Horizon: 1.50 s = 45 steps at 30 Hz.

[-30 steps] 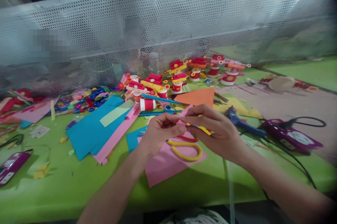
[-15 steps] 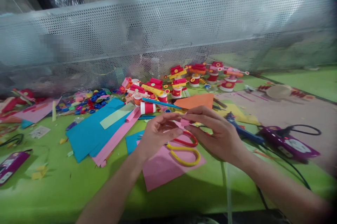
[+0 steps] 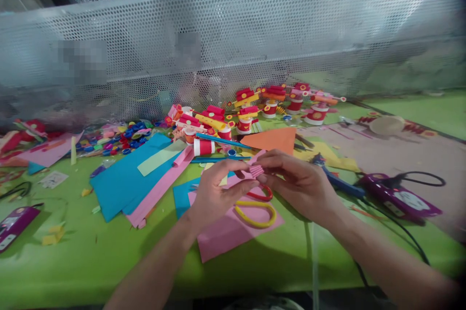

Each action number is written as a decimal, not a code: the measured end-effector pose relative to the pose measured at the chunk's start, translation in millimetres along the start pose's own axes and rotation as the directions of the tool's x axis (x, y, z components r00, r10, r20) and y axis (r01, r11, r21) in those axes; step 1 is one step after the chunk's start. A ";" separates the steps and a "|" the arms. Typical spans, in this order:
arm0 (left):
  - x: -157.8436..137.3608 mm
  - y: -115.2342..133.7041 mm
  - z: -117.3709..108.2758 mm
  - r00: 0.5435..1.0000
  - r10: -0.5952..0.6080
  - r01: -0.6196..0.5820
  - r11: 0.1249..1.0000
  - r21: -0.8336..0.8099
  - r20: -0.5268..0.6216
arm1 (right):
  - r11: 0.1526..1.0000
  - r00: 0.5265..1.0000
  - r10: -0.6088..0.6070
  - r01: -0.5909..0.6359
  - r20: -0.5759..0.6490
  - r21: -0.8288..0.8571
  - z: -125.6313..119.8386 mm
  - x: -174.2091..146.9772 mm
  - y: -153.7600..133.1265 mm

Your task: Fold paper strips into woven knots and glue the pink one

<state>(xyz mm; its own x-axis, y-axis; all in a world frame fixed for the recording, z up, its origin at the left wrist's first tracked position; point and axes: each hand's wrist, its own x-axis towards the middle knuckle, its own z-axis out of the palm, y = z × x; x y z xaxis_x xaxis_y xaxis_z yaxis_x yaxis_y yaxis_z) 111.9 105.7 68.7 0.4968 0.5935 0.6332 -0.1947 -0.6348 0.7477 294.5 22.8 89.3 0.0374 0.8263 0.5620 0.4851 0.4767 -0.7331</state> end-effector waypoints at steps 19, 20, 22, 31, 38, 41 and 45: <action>-2.9 -9.0 5.9 0.986 -0.166 0.160 0.971 -0.176 -0.021 | 0.978 0.981 0.191 -0.193 0.025 0.084 11.5 0.0 -2.7; -2.3 -8.7 5.4 0.985 -0.170 0.164 0.973 -0.162 -0.026 | 0.966 0.973 0.228 -0.230 0.031 0.115 12.0 0.4 -1.9; -1.3 -7.2 4.4 0.985 -0.169 0.164 0.978 -0.130 -0.031 | 0.946 0.958 0.286 -0.285 0.021 0.157 13.2 1.8 -0.5; 2.4 -8.6 -0.9 0.972 -0.223 0.208 0.964 -0.163 -0.078 | 0.865 0.921 0.379 -0.388 0.090 0.318 16.6 11.1 3.6; 7.1 -10.2 -6.2 0.967 -0.253 0.239 0.941 -0.238 -0.030 | 0.967 0.967 0.255 -0.255 0.012 0.027 9.5 12.4 -2.5; 11.9 -11.3 -14.7 0.964 -0.263 0.247 0.940 -0.234 -0.039 | 0.978 0.983 0.172 -0.177 -0.055 -0.107 -4.4 12.3 0.3; 19.1 -21.3 -27.5 0.936 -0.283 0.252 0.954 -0.162 -0.210 | 0.957 0.974 0.063 -0.121 -0.219 -0.262 -41.3 10.1 0.5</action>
<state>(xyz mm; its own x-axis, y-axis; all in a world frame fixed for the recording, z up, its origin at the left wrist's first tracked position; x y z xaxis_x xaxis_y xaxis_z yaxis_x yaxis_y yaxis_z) 102.3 144.2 70.3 0.3427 0.8388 0.4230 -0.1976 -0.3758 0.9054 331.1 19.0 110.4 0.2588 0.7688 0.5848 0.6888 0.2776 -0.6697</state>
